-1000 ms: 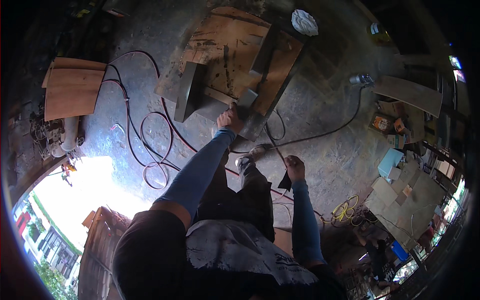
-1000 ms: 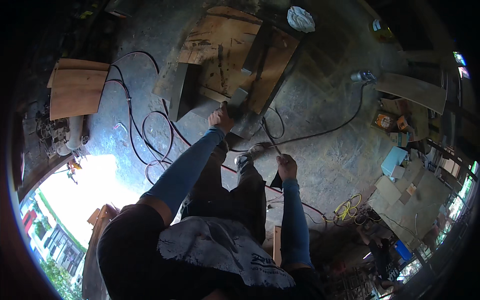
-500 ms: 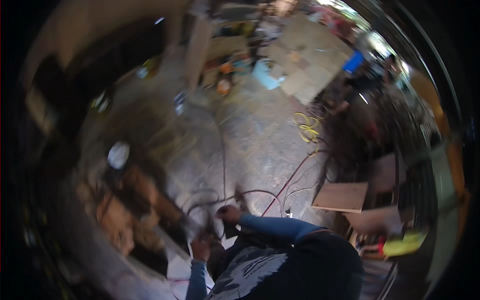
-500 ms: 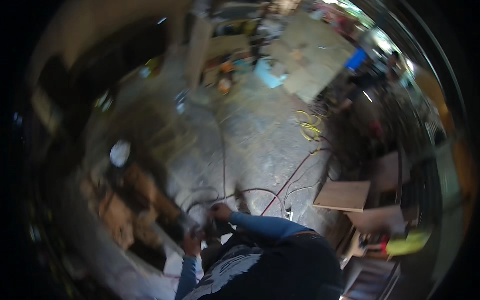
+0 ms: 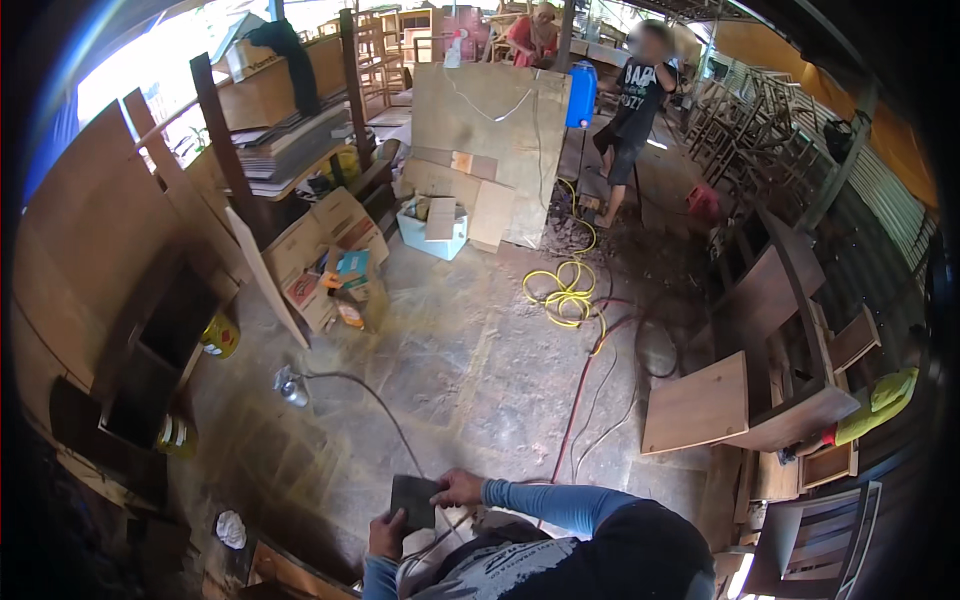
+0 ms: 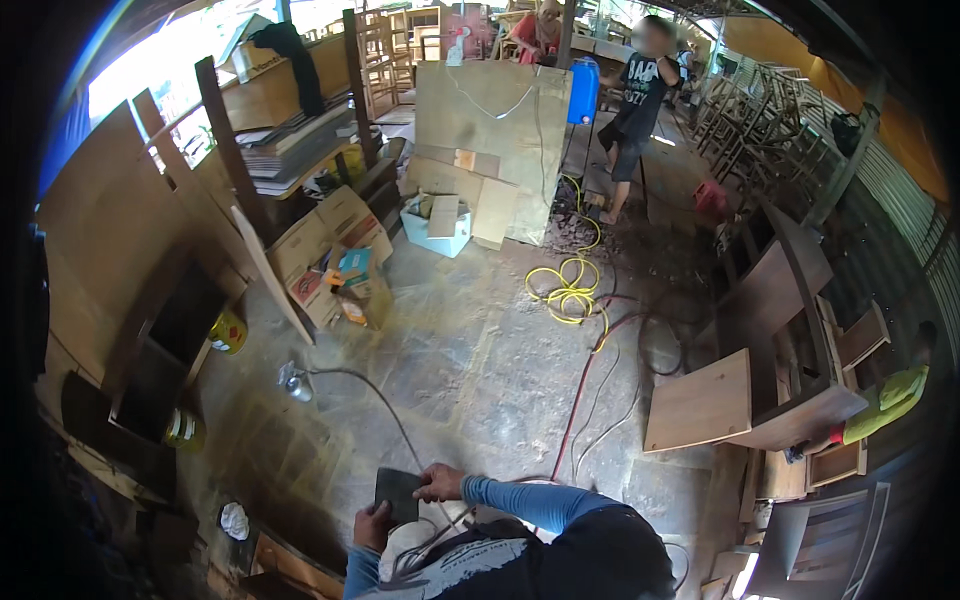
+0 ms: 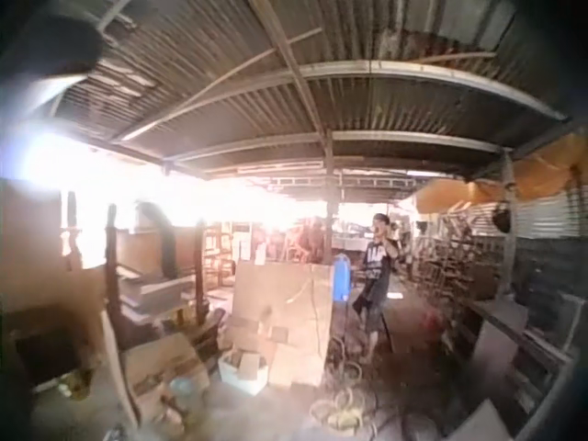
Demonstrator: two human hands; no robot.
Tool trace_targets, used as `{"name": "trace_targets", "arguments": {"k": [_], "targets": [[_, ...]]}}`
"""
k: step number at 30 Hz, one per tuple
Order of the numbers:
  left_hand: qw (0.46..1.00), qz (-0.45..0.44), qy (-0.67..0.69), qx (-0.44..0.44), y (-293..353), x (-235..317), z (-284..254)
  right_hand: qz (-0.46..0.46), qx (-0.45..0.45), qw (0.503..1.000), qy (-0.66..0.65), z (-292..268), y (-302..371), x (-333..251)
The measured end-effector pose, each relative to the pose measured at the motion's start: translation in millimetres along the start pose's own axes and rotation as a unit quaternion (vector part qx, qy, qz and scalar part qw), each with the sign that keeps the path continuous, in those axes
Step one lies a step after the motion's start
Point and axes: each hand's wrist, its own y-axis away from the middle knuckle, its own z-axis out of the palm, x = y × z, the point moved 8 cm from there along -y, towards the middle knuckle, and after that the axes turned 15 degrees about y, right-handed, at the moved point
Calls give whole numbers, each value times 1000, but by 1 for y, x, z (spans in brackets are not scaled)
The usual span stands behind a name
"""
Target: Sanding and cleaning wooden furniture components in a workshop.
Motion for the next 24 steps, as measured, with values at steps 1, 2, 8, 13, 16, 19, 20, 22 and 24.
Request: {"name": "trace_targets", "arguments": {"k": [1,2,8,13,16,19,20,22,24], "targets": [[999,-23,-40,1,-8,7,28,8,0,1000,-7,-28,-1,12],[999,-27,-18,-23,-36,8,54,16,0,1000,-13,-65,1,8],[963,-55,-248,-94,-190,26,153,-23,105,994,29,-232,-29,22],[993,-86,-59,-51,-323,69,225,-51,83,980,-172,-338,-75,35],[984,-50,-147,-87,-443,89,286,-28,258,964,-65,-442,-110,82],[980,-54,-168,-91,-557,93,371,93,287,939,-167,-534,-120,163],[984,-62,-146,-76,-597,104,401,159,302,923,-181,-571,-114,190],[997,-64,-7,-45,-679,126,462,138,383,846,-344,-615,-80,334],[998,-58,3,0,-761,170,492,263,464,838,-113,-663,-17,407]]}}
